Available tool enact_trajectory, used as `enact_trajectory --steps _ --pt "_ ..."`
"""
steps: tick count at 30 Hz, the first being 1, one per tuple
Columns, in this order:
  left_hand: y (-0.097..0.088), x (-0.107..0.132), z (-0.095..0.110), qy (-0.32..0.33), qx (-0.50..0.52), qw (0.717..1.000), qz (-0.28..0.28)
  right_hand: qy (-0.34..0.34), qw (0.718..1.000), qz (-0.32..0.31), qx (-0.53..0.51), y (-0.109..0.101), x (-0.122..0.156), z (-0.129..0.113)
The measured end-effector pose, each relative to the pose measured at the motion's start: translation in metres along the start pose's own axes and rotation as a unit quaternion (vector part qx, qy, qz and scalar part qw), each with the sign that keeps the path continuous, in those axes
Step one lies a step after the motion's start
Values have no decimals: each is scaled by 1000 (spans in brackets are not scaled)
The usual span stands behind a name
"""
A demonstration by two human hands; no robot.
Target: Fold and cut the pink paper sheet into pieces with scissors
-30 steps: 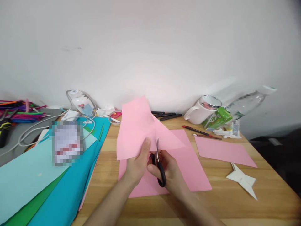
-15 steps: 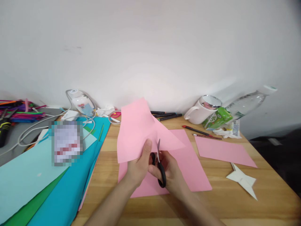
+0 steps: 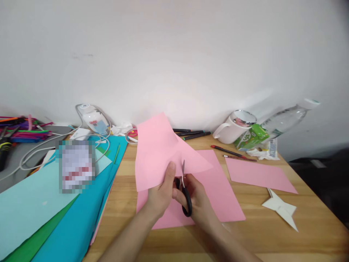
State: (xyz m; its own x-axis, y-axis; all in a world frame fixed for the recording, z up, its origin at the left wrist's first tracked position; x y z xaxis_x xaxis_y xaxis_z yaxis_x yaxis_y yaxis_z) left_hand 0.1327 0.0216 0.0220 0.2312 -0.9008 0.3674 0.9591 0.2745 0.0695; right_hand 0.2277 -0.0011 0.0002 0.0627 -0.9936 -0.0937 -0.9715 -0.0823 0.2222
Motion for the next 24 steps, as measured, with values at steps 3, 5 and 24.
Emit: enact_trajectory --steps 3,5,24 --pt "0 1 3 -24 10 1000 -7 -4 1000 4 5 -1 0 1" --pt "0 2 3 -43 20 999 -12 -6 1000 5 8 0 0 1" --pt "0 1 0 -86 39 996 -1 -14 1000 -2 19 -1 1 3"
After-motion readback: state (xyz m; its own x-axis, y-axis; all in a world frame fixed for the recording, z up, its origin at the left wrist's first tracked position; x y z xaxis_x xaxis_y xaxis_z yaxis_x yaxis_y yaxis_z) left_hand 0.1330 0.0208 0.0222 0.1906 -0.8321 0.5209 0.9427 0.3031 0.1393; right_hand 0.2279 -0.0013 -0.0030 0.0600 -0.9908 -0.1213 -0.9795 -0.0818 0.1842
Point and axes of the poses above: each hand's wrist, its own x-axis away from the middle knuckle, its own y-axis out of the palm, z = x × y, the point moved 1 cm from there along -x, towards the middle knuckle, and after that the axes turned 12 degrees about -y, right-handed, at the moved point
